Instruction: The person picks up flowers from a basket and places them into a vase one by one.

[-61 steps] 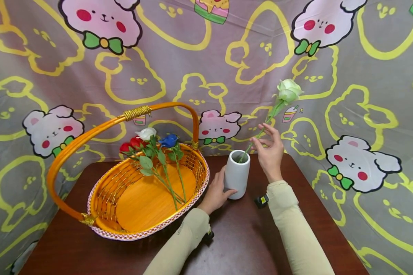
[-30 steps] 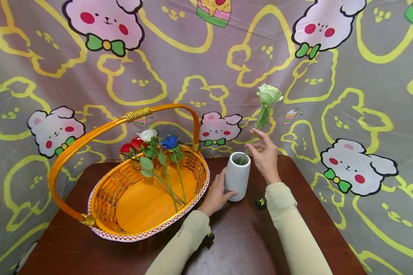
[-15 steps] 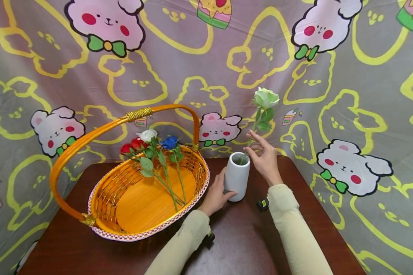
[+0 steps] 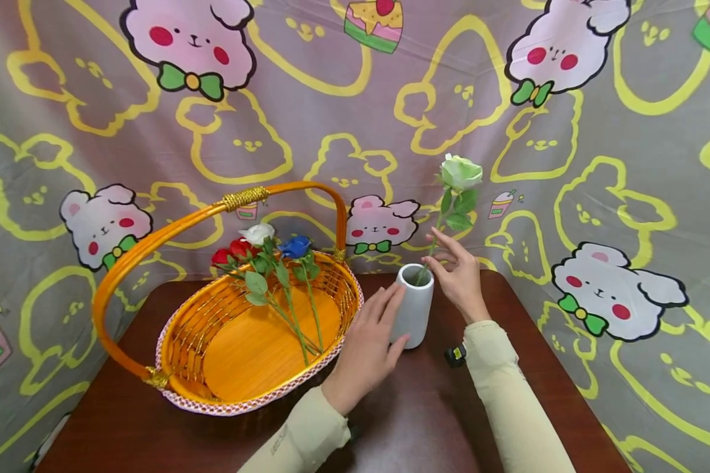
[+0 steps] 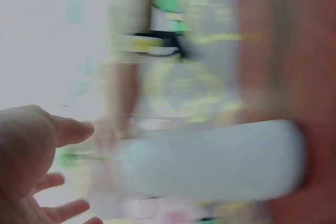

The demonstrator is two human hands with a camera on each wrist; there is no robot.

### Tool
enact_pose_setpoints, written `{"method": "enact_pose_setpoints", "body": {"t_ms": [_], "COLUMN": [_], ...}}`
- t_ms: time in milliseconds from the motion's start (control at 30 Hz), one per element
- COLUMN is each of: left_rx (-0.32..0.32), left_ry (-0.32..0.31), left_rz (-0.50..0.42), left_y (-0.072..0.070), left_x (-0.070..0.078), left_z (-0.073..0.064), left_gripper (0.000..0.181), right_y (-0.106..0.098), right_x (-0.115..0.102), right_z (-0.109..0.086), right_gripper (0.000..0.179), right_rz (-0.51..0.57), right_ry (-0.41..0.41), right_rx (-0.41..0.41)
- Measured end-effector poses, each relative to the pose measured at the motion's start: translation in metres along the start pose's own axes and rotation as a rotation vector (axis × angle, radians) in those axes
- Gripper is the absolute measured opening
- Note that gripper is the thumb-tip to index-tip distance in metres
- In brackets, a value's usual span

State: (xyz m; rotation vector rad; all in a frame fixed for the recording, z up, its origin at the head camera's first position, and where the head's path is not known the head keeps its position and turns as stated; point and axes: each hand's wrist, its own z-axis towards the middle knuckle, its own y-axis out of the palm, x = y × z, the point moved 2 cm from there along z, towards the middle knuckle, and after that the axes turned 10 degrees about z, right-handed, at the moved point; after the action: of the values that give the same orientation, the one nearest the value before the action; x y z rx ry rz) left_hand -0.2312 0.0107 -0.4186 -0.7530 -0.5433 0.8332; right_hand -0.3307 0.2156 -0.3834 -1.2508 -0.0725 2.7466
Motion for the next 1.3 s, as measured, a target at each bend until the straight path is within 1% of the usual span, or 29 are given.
{"method": "enact_pose_setpoints", "body": {"t_ms": [33,100,200,267,300,333,367,400,467,533,633,700,767,833,933,1033,1167,1300], "left_rx": [0.054,0.181,0.400,0.536,0.593,0.637,0.673,0.694,0.686,0.624,0.518,0.453,0.412,0.375,0.356,0.342,0.323,0.319], "left_ry": [0.027,0.077,0.127,0.125,0.109,0.085,0.055,0.016,-0.063,-0.132,-0.190,-0.211,-0.226,-0.240,-0.250,-0.244,-0.245,-0.256], "left_rz": [-0.003,-0.017,-0.002,0.029,0.055,0.082,0.107,0.128,0.192,0.261,0.346,0.370,0.355,0.310,0.217,0.145,0.106,0.097], "left_y": [-0.021,-0.063,-0.123,-0.158,-0.173,-0.188,-0.201,-0.212,-0.230,-0.244,-0.254,-0.257,-0.257,-0.256,-0.252,-0.246,-0.240,-0.237], "left_x": [0.000,-0.007,-0.026,-0.042,-0.051,-0.060,-0.069,-0.079,-0.101,-0.127,-0.165,-0.186,-0.202,-0.212,-0.220,-0.222,-0.222,-0.224], "left_z": [0.001,0.001,-0.002,-0.006,-0.008,-0.011,-0.015,-0.017,-0.023,-0.026,-0.030,-0.033,-0.037,-0.041,-0.044,-0.045,-0.046,-0.047], "left_gripper": [0.085,0.075,0.055,0.045,0.043,0.044,0.044,0.043,0.045,0.050,0.057,0.065,0.069,0.062,0.047,0.045,0.041,0.040], "right_y": [0.000,0.000,0.001,0.001,0.001,0.000,0.000,-0.001,-0.002,-0.002,-0.002,-0.002,-0.001,-0.001,-0.001,-0.001,-0.001,0.000], "right_x": [-0.001,-0.002,-0.003,-0.002,-0.002,-0.001,0.000,0.001,0.003,0.003,0.004,0.005,0.006,0.008,0.011,0.013,0.014,0.013], "right_z": [0.000,0.000,0.001,0.000,0.000,0.000,0.000,0.000,0.001,0.002,0.001,0.001,0.000,0.000,0.000,0.000,0.000,0.000], "right_gripper": [0.058,0.058,0.057,0.057,0.057,0.057,0.057,0.057,0.057,0.056,0.054,0.053,0.054,0.055,0.056,0.056,0.056,0.054], "right_rz": [0.001,0.000,-0.009,-0.014,-0.021,-0.018,-0.017,-0.011,0.002,0.014,0.011,0.012,0.019,0.036,0.057,0.065,0.050,0.028], "right_ry": [-0.004,-0.012,-0.011,-0.001,0.004,0.010,0.013,0.014,0.014,0.022,0.042,0.060,0.075,0.082,0.081,0.063,0.045,0.042], "right_rx": [0.002,0.004,0.007,0.015,0.020,0.025,0.030,0.034,0.044,0.050,0.062,0.063,0.068,0.069,0.071,0.064,0.048,0.033]}}
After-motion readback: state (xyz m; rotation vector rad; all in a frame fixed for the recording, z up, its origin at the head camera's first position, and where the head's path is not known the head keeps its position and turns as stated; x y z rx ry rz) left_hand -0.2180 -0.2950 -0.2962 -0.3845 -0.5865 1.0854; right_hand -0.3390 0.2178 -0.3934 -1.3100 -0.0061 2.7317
